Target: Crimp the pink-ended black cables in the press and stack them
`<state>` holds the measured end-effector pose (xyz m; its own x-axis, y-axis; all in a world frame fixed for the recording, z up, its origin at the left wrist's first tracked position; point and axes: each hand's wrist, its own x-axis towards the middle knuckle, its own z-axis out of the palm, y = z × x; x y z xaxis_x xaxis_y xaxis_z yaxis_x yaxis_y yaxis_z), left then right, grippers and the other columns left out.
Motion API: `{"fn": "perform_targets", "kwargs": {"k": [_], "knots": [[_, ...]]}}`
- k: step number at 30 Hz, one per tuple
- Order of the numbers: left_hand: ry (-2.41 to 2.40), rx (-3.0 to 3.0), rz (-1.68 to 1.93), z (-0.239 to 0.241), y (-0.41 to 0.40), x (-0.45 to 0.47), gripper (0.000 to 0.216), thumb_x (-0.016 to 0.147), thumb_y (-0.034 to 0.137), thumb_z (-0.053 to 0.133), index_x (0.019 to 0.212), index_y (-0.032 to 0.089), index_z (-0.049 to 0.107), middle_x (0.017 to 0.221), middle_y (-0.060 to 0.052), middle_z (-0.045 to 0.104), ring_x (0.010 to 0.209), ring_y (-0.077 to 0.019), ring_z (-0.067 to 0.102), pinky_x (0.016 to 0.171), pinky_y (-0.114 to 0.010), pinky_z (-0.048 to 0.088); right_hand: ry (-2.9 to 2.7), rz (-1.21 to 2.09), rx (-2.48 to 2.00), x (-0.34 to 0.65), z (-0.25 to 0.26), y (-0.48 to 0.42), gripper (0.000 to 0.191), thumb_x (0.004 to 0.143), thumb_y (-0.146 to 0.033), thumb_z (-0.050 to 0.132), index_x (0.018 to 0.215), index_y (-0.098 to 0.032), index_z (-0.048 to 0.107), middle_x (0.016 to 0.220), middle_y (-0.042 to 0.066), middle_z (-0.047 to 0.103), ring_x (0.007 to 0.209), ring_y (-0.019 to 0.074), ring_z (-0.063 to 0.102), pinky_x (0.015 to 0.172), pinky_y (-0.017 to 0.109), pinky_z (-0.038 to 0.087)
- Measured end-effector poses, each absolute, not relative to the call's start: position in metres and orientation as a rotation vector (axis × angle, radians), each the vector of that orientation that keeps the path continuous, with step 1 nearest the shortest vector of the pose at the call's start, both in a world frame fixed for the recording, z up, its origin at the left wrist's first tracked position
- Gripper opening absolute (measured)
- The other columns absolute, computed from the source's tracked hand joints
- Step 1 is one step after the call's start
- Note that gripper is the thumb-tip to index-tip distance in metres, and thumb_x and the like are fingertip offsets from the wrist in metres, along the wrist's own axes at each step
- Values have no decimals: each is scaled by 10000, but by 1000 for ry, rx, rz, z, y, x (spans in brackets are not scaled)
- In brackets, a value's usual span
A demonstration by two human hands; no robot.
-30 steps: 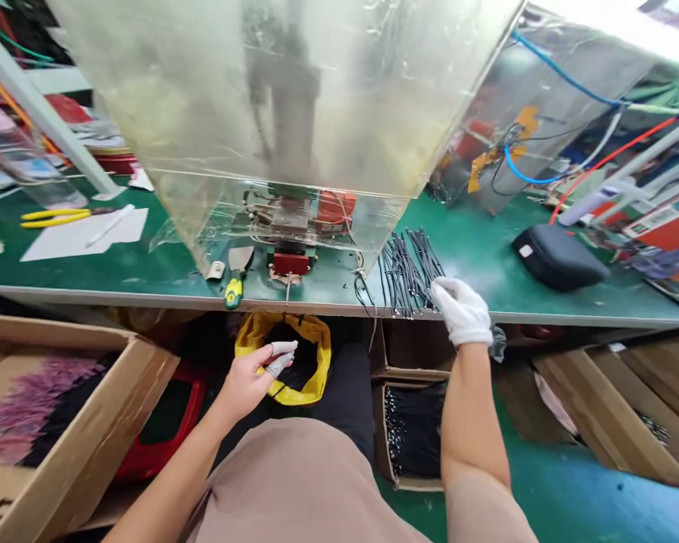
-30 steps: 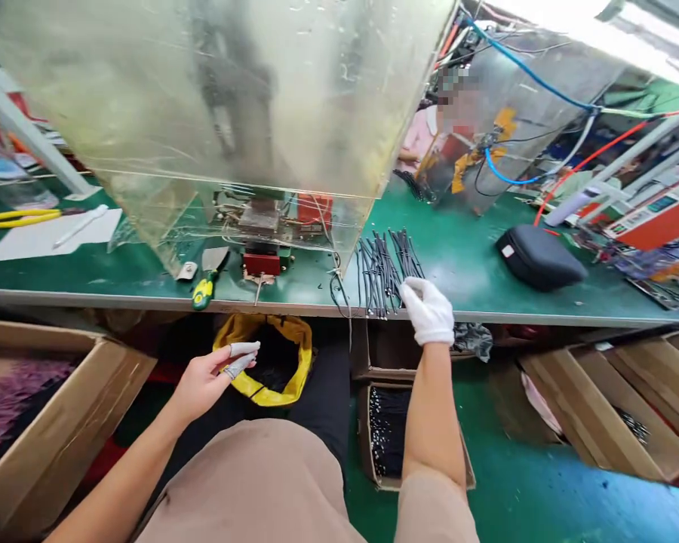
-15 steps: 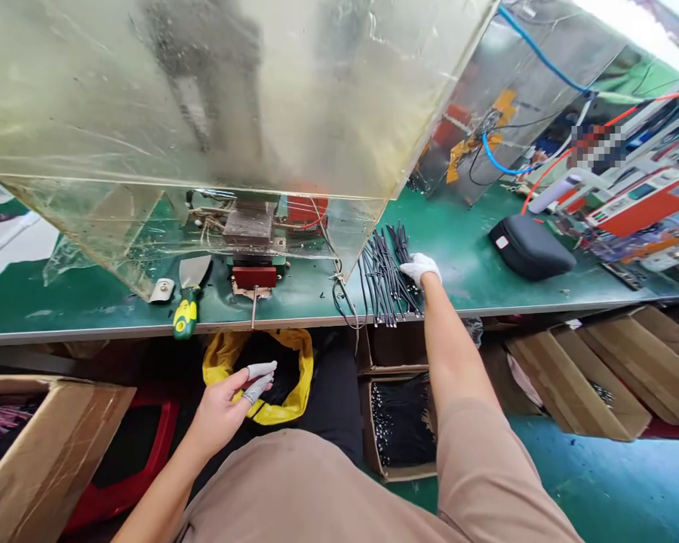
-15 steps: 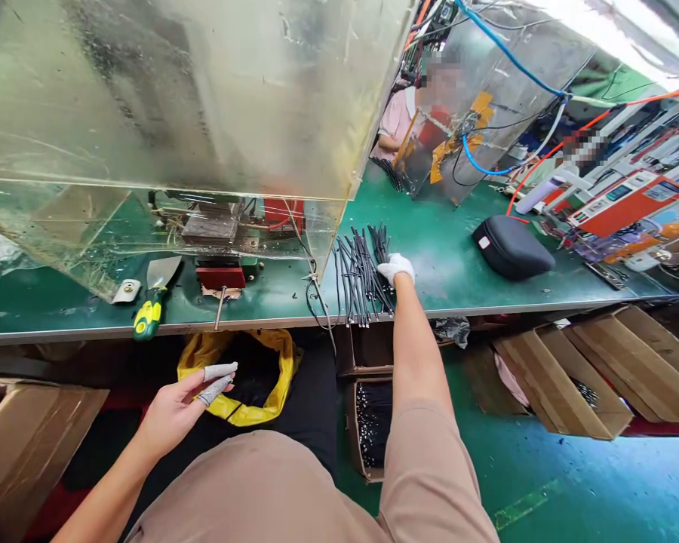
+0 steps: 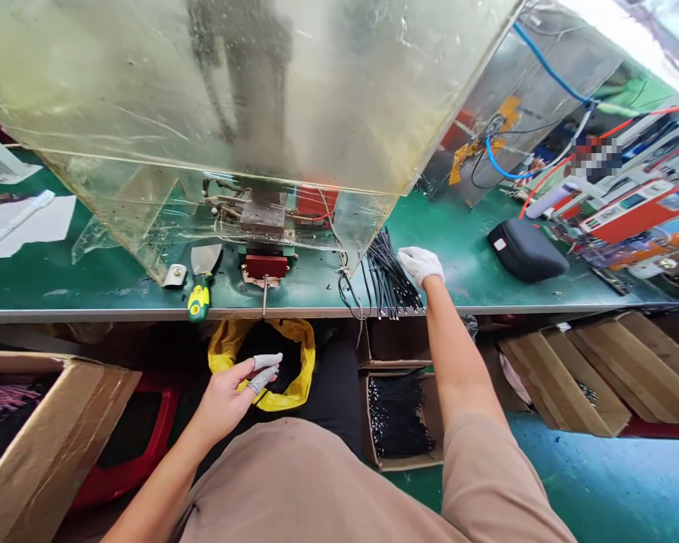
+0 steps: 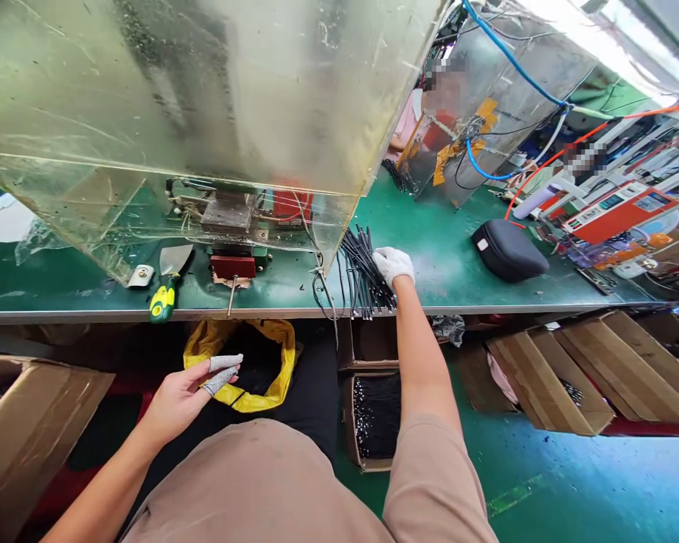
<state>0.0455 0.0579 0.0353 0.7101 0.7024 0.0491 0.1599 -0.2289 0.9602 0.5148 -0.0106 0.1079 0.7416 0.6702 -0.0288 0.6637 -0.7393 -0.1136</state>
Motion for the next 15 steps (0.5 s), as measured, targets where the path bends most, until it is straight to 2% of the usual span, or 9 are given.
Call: {"fn": "perform_targets", "kwargs": {"k": [3, 7, 11, 15], "knots": [[673, 1760, 594, 37, 55, 44, 452, 832, 513, 679, 1081, 150, 782, 967, -113, 803, 824, -247, 781, 803, -329, 641, -1031, 125, -2908, 506, 103, 1, 496, 926, -491, 511, 1286, -204, 696, 1284, 115, 692, 1170, 249, 633, 991, 314, 464], [694, 1766, 600, 40, 56, 34, 472, 833, 529, 682, 1090, 147, 781, 983, -118, 801, 842, -244, 780, 832, -332, 633, -995, 124, -2987, 497, 102, 12, 386, 886, -354, 550, 1141, -163, 768, 1175, 156, 728, 1092, 263, 668, 931, 324, 481], [756, 1666, 628, 38, 60, 21, 507, 786, 570, 728, 1072, 157, 786, 1010, -119, 798, 859, -249, 778, 857, -347, 626, -986, -17, -2935, 491, 115, 8, 391, 909, -311, 480, 1116, -161, 777, 1195, 157, 721, 1139, 285, 647, 976, 349, 465], [780, 1542, 656, 37, 61, 16, 523, 735, 586, 774, 1049, 168, 789, 1021, -115, 797, 839, -247, 778, 834, -348, 636, -841, -204, -2672, 494, 131, 2, 374, 924, -320, 476, 1102, -150, 758, 1188, 150, 719, 1183, 292, 619, 1046, 378, 442]]}}
